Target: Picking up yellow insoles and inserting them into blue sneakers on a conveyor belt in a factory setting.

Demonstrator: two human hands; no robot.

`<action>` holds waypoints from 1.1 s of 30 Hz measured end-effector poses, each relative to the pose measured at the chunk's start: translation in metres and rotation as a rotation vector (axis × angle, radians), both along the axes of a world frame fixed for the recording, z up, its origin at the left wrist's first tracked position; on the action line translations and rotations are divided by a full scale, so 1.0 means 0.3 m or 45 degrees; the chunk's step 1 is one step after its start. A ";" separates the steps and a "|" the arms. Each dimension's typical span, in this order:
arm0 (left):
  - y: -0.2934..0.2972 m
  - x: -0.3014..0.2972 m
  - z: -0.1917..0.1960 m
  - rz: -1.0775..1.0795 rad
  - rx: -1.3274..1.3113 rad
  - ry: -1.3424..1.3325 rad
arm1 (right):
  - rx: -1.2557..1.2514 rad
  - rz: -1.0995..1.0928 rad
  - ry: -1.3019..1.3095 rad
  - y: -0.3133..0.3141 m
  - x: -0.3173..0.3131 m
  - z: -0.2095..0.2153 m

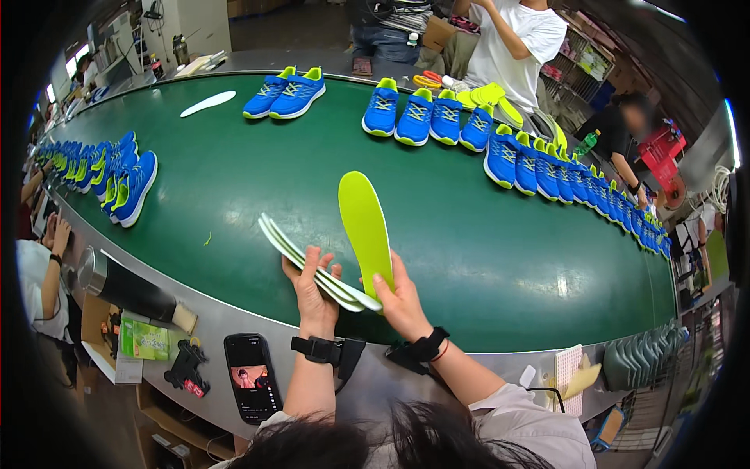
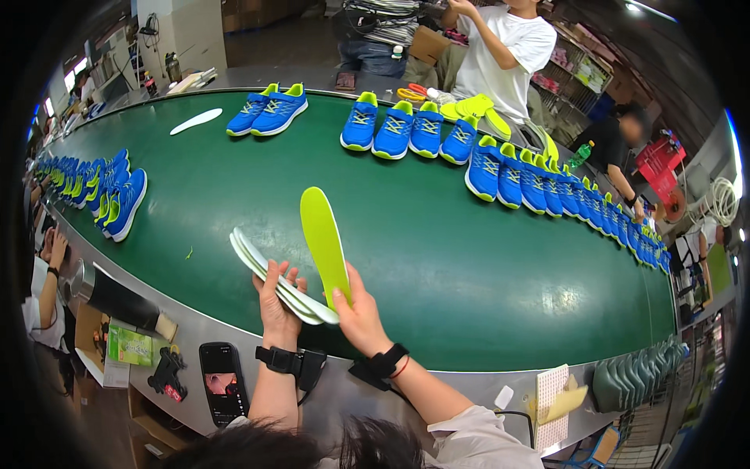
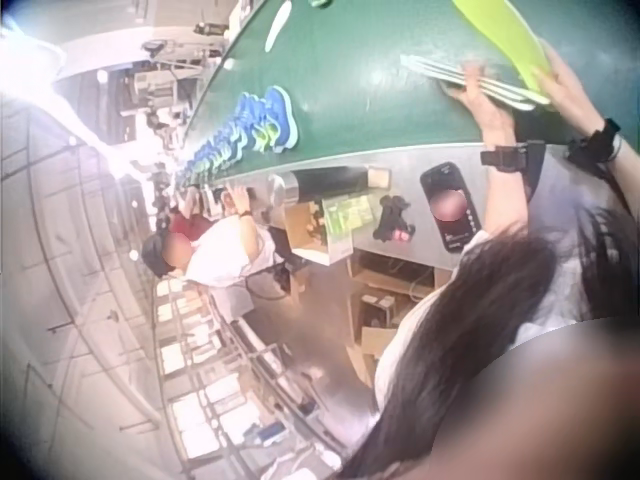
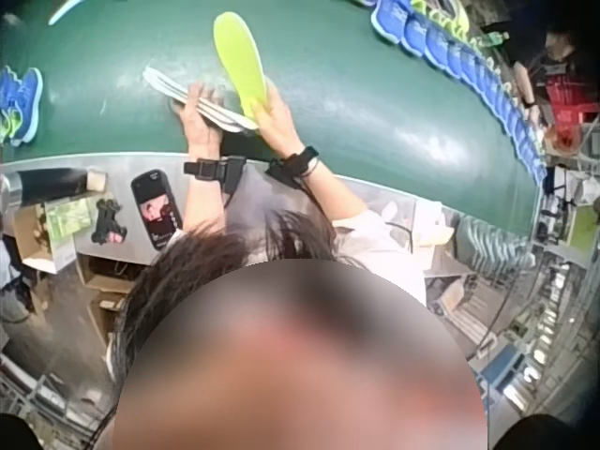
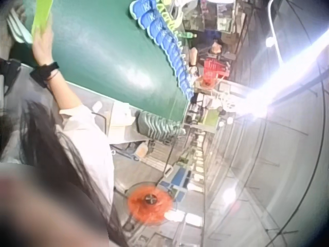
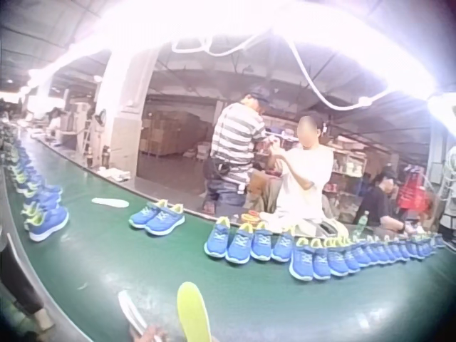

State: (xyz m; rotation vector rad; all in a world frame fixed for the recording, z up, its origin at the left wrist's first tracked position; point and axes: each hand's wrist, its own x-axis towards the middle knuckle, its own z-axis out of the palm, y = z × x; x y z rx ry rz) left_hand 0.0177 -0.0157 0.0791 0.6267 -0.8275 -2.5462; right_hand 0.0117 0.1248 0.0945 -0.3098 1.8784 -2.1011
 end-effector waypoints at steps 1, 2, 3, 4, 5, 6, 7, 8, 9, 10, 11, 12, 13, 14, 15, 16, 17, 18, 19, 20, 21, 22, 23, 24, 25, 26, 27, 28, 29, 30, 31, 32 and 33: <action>0.008 -0.005 -0.003 0.102 0.031 -0.044 | 0.117 -0.114 0.206 -0.011 0.014 0.005; 0.028 -0.010 -0.005 0.055 0.039 0.004 | 0.235 -0.228 0.411 -0.016 0.022 0.007; 0.063 -0.010 0.001 0.028 0.051 0.009 | 0.233 -0.238 0.416 -0.013 0.022 0.002; 0.092 -0.010 -0.012 -0.063 0.085 0.063 | 0.213 -0.332 0.499 -0.009 0.018 -0.006; 0.116 -0.009 -0.017 -0.154 0.119 0.116 | 0.193 -0.426 0.583 -0.006 0.015 -0.013; 0.136 -0.008 -0.017 -0.198 0.187 0.131 | 0.191 -0.429 0.587 -0.008 0.014 -0.019; 0.142 -0.008 -0.030 -0.207 0.190 0.137 | 0.137 -0.489 0.563 -0.005 0.009 -0.024; 0.143 -0.008 -0.055 -0.275 0.223 0.118 | 0.082 -0.548 0.539 -0.001 0.005 -0.028; 0.143 -0.010 -0.067 -0.343 0.256 0.097 | 0.084 -0.554 0.545 0.004 0.000 -0.033; 0.148 -0.012 -0.057 -0.320 0.264 0.088 | 0.152 -0.539 0.569 0.012 -0.005 -0.040; 0.150 -0.006 -0.026 -0.332 0.262 0.089 | 0.217 -0.519 0.590 0.015 -0.005 -0.044; 0.151 0.002 0.014 -0.298 0.250 0.070 | 0.218 -0.530 0.591 0.013 -0.003 -0.046; 0.152 0.004 0.034 -0.263 0.237 0.055 | 0.159 -0.449 0.466 0.006 0.000 -0.048; 0.153 0.003 0.030 -0.288 0.221 0.067 | 0.100 -0.368 0.341 0.005 0.002 -0.048; 0.150 0.003 0.015 -0.299 0.220 0.069 | 0.100 -0.379 0.343 0.009 0.004 -0.048; 0.143 0.002 0.002 -0.326 0.188 0.085 | 0.150 -0.330 0.332 0.010 0.006 -0.038; 0.138 0.001 -0.005 -0.354 0.157 0.099 | 0.201 -0.280 0.318 0.011 0.008 -0.024; 0.135 0.003 -0.007 -0.296 0.078 0.046 | 0.292 -0.304 0.442 0.015 0.016 -0.006; 0.140 -0.003 -0.011 -0.301 0.077 0.048 | 0.292 -0.310 0.443 0.021 0.009 -0.021; 0.147 -0.010 -0.022 -0.153 -0.191 -0.062 | 0.356 -0.334 0.505 0.028 -0.002 -0.053; 0.153 -0.013 -0.028 -0.002 -0.459 -0.173 | 0.420 -0.356 0.565 0.034 -0.008 -0.074; 0.156 -0.017 -0.023 0.111 -0.551 -0.137 | 0.419 -0.354 0.562 0.036 -0.009 -0.077; 0.148 -0.016 -0.019 0.114 -0.553 -0.142 | 0.415 -0.383 0.579 0.039 -0.013 -0.078; 0.134 -0.013 -0.016 0.075 -0.707 -0.191 | 0.410 -0.409 0.594 0.042 -0.016 -0.079; 0.120 -0.007 -0.015 0.040 -0.860 -0.249 | 0.407 -0.391 0.585 0.043 -0.017 -0.077; 0.111 -0.013 -0.028 0.058 -0.842 -0.339 | 0.303 -0.368 0.410 0.046 -0.018 -0.072; 0.102 -0.023 -0.048 0.080 -0.823 -0.430 | 0.201 -0.338 0.234 0.048 -0.021 -0.070; 0.085 -0.019 -0.062 -0.040 -0.647 -0.213 | 0.190 -0.349 0.186 0.049 -0.026 -0.080; 0.088 -0.023 -0.072 -0.082 -0.419 -0.006 | 0.106 -0.368 0.191 0.052 -0.027 -0.076; 0.109 -0.029 -0.071 -0.064 -0.400 -0.019 | 0.032 -0.395 0.175 0.061 -0.031 -0.069; 0.122 -0.029 -0.049 -0.114 -0.357 0.025 | -0.045 -0.431 0.161 0.068 -0.038 -0.059; 0.124 -0.037 -0.031 -0.141 -0.341 0.005 | -0.069 -0.422 0.127 0.072 -0.038 -0.044; 0.118 -0.028 -0.002 -0.192 -0.306 -0.017 | -0.093 -0.415 0.096 0.071 -0.039 -0.034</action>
